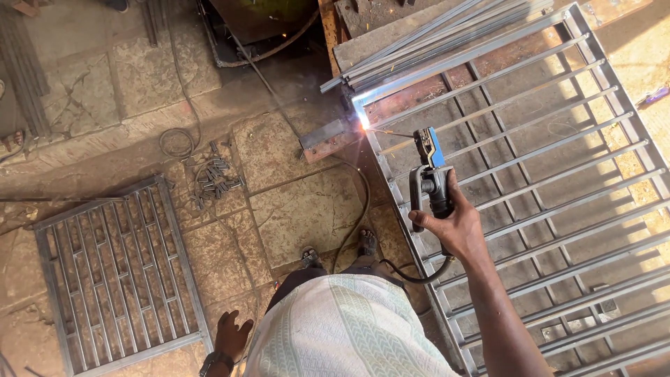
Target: Welding cross-bars into a metal gate frame and measuring for placement.
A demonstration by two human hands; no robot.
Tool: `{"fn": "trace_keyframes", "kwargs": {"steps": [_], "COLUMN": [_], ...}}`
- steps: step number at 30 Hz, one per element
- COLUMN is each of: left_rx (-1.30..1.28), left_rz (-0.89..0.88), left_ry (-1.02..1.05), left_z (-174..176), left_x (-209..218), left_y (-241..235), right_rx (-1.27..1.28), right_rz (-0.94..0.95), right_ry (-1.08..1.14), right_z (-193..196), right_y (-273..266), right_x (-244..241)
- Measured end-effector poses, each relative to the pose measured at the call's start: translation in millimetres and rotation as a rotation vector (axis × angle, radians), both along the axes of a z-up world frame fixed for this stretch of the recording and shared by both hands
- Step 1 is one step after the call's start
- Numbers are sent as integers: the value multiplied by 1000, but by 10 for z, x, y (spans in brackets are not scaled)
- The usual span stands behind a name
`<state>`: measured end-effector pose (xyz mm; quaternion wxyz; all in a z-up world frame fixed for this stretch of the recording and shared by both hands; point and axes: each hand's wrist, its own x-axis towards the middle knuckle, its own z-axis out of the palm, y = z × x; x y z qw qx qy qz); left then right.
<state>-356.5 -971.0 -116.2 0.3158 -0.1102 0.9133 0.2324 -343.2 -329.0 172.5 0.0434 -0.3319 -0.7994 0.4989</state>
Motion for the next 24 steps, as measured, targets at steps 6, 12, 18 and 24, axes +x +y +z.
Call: {"fn": "trace_keyframes", "kwargs": {"steps": [6, 12, 18, 24], "left_rx": [26, 21, 21, 23], "left_rz": [5, -22, -17, -51], "left_ry": [2, 22, 3, 15], "left_z": [-96, -144, -147, -162], "left_x": [68, 120, 146, 93], "left_y": [-58, -71, -22, -8], "right_rx": [-11, -26, 8, -46], "right_rz": [-7, -7, 12, -19], "right_ry": [-25, -6, 6, 69], "right_z": [-13, 69, 53, 84], "right_y": [19, -16, 18, 27], "right_x": [-5, -28, -27, 14]}}
